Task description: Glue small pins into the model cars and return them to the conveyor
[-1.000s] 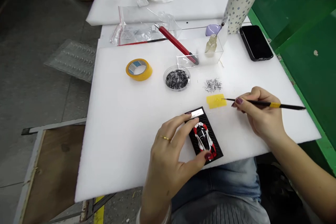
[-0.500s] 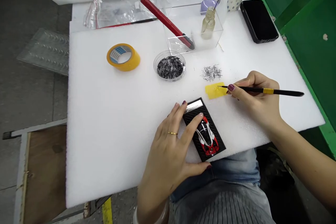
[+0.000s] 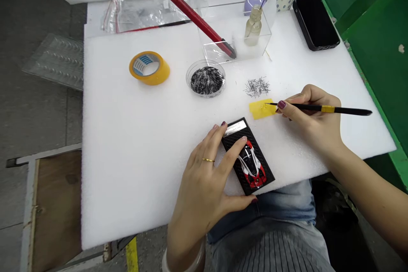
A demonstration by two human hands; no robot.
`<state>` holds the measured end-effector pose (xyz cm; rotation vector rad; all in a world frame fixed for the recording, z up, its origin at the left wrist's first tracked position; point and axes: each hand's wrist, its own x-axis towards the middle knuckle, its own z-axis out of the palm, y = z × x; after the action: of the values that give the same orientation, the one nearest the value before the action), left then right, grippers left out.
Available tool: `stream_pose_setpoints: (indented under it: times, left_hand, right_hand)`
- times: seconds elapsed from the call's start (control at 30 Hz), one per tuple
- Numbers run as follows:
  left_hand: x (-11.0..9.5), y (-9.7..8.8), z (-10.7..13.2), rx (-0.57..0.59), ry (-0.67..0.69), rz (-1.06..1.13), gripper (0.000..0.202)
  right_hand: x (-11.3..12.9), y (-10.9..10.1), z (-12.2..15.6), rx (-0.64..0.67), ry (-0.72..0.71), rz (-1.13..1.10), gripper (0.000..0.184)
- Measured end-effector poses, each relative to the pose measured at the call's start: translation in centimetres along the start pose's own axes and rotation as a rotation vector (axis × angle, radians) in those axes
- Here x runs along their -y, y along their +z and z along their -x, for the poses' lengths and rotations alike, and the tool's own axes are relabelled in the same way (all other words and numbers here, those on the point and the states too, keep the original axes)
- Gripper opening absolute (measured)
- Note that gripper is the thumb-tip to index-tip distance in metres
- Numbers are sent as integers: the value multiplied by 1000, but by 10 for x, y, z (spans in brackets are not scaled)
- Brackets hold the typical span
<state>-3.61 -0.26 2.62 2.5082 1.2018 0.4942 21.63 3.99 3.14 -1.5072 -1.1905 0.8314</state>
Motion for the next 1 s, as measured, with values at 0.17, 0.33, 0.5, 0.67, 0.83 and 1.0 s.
stream_pose_setpoints:
  times: [0.17, 0.33, 0.5, 0.67, 0.83, 1.0]
  left_hand:
    - [0, 0, -1, 1, 3, 1, 112]
    - [0, 0, 0, -37, -2, 43, 111]
    - [-2, 2, 1, -148, -53, 281, 94]
    - [-12, 3, 1, -240, -119, 421, 81]
    - [-19, 10, -4, -320, -198, 494, 87]
    - [-16, 20, -7, -427, -162, 439, 85]
  right_hand:
    - [0, 1, 0, -8, -2, 17, 35]
    - [-4, -3, 2, -33, 7, -96, 32]
    - [10, -1, 14, -54, 9, -348, 36]
    - [26, 15, 36, 15, -54, -491, 30]
    - [27, 29, 48, 119, -70, -569, 22]
    - [27, 33, 51, 166, -48, -607, 18]
